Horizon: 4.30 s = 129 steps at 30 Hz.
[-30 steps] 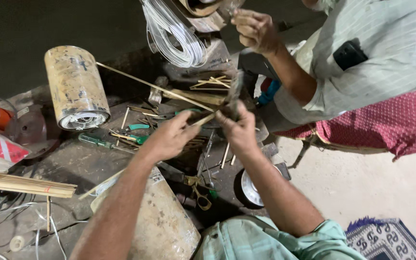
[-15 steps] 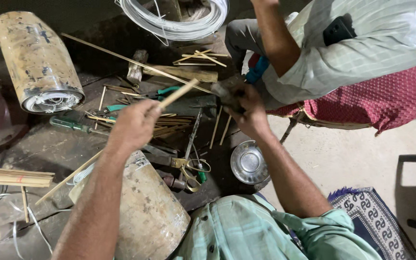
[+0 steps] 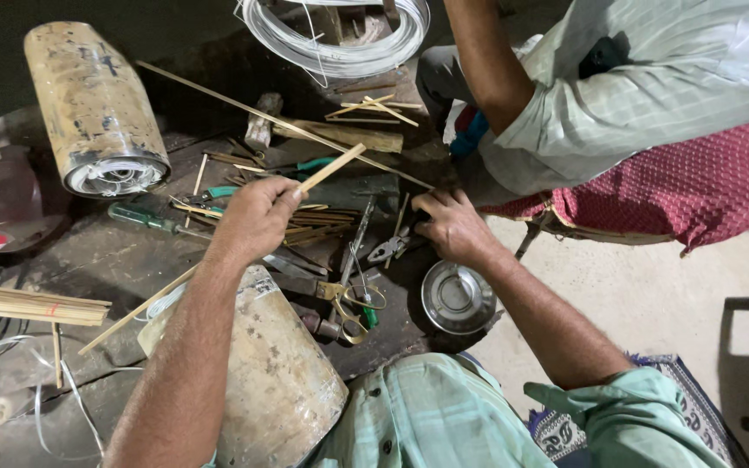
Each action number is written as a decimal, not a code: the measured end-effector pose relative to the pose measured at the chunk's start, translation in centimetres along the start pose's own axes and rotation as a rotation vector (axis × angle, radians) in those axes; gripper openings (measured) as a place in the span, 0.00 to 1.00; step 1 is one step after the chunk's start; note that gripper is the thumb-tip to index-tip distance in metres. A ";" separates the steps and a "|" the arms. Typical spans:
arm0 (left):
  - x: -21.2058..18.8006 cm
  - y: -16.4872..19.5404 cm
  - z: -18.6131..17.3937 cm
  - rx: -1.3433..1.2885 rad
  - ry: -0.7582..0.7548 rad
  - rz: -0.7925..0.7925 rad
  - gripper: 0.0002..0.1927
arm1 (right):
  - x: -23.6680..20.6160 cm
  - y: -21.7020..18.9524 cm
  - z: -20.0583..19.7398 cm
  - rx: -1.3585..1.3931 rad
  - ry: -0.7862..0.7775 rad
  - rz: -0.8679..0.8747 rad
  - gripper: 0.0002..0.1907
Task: The person handles a bundle of thin wooden sticks, separates them, and uses pliers to cut and arrange the sticks on a workbench. Another person is present and also works with similar sticks nearby.
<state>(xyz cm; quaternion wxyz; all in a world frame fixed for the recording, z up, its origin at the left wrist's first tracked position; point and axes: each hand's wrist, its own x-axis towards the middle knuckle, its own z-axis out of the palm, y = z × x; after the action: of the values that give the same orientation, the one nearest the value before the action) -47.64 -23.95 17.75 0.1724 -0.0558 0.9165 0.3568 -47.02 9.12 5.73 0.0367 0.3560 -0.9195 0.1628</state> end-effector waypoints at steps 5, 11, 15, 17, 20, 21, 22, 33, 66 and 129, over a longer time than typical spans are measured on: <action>0.4 -0.2 0.1 -0.050 0.012 0.080 0.12 | 1.4 -2.8 -1.2 0.650 0.324 0.159 0.10; 0.5 0.5 0.6 -0.070 0.116 0.225 0.13 | 8.4 -7.5 -1.7 1.897 0.628 0.876 0.07; 0.4 0.9 0.7 -0.049 0.279 0.394 0.13 | 11.8 -9.9 -2.8 2.062 0.669 0.792 0.07; 0.4 0.9 0.6 -0.044 0.365 0.457 0.13 | 12.9 -10.6 -3.3 2.137 0.683 0.806 0.07; 0.6 1.0 0.0 -0.054 0.390 0.414 0.13 | 14.8 -11.7 -3.5 2.114 0.752 0.801 0.07; 0.7 1.1 -0.2 -0.061 0.378 0.378 0.14 | 15.5 -12.1 -3.5 2.077 0.767 0.782 0.07; 0.7 1.2 -0.5 -0.058 0.413 0.383 0.14 | 16.3 -12.4 -3.4 2.038 0.783 0.762 0.07; -0.3 1.4 -2.8 -0.092 0.501 0.350 0.14 | 18.1 -13.6 -2.4 1.777 0.679 0.501 0.09; -1.3 1.6 -4.9 -0.219 0.537 0.635 0.10 | 20.3 -15.1 -6.1 2.134 0.735 0.639 0.09; 1.3 0.9 -2.7 -0.253 0.290 0.368 0.05 | 7.6 -9.9 -1.7 1.288 -0.066 0.498 0.20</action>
<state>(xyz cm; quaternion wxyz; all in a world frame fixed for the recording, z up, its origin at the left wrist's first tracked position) -49.84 -25.09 19.74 -0.0371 0.0402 0.8745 0.4820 -46.17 -2.09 11.42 -0.2487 0.0897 -0.6945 0.6692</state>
